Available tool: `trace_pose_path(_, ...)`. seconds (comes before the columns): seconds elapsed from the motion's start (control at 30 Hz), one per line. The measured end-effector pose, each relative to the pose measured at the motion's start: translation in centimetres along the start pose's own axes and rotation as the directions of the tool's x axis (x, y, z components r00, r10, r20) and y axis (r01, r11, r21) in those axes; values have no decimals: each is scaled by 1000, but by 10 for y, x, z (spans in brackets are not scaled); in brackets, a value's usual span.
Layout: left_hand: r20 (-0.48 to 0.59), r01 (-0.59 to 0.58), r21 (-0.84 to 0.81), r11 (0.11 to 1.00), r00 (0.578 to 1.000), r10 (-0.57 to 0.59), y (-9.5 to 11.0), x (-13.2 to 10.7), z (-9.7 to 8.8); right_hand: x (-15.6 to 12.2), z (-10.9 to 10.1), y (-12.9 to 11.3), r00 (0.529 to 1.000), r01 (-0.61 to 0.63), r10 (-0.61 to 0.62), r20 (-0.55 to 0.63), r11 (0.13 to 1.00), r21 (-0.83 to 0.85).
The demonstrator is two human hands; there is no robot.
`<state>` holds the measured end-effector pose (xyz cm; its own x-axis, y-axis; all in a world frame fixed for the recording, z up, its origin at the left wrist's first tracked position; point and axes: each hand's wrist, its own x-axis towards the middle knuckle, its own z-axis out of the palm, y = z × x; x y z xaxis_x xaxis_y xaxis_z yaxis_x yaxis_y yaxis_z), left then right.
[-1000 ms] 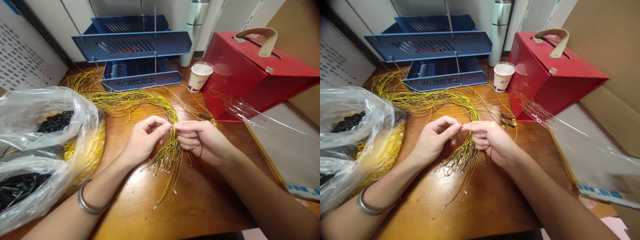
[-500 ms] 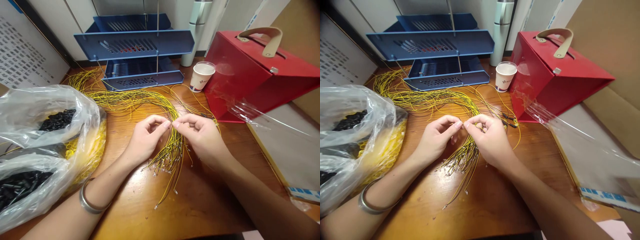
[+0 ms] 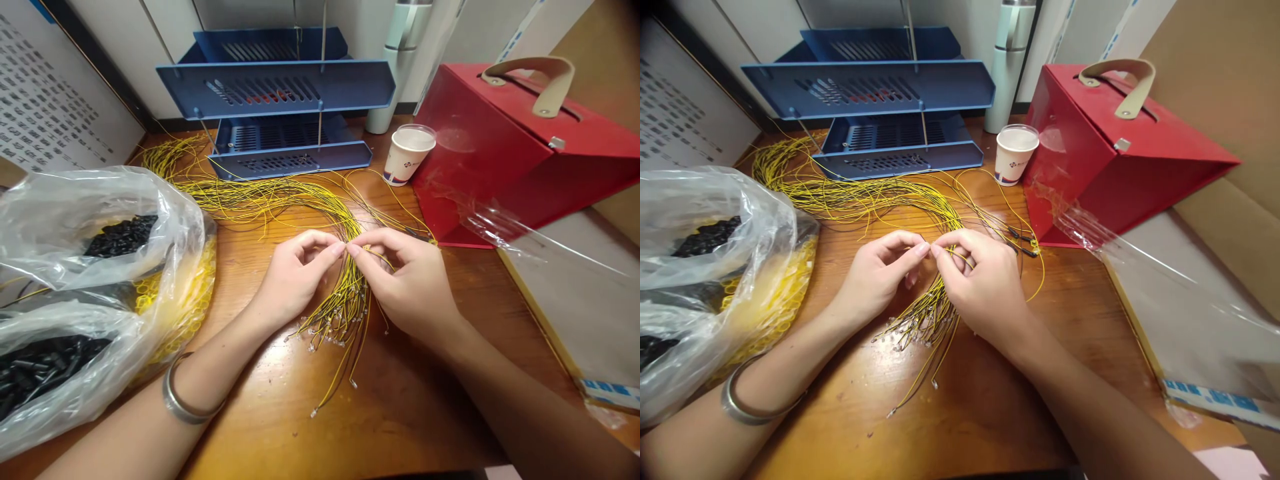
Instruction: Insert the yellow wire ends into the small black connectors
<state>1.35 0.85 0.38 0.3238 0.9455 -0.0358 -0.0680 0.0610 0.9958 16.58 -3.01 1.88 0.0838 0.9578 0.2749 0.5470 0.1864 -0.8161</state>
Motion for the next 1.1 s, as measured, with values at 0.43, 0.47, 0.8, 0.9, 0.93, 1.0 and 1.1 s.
trace_pose_path(0.43, 28, -127, 50, 991, 992, 125, 0, -3, 1, 14, -11, 0, 684, -725, 389, 618, 461, 512)
trace_pose_path(0.47, 36, -133, 48, 990, 991, 132, 0, -3, 1, 14, -11, 0, 673, -736, 378, 636, 426, 525)
trace_pose_path(0.8, 29, -122, 84, 989, 992, 120, 1, -4, 0, 10, -10, -1, 765, -628, 315, 561, 554, 546)
trace_pose_path(0.9, 20, -110, 81, 991, 994, 109, 1, -3, 0, 8, -7, -3, 842, -513, 302, 447, 707, 487)
trace_pose_path(0.93, 19, -105, 80, 991, 994, 104, 1, -3, -1, 8, -6, -4, 857, -485, 299, 419, 741, 463)
trace_pose_path(1.0, 16, -93, 81, 992, 996, 92, 1, -2, -1, 7, -5, -6, 876, -451, 300, 378, 787, 420)
trace_pose_path(1.1, 11, -74, 87, 993, 997, 73, 1, -2, -2, 6, -4, -8, 892, -418, 298, 340, 831, 367)
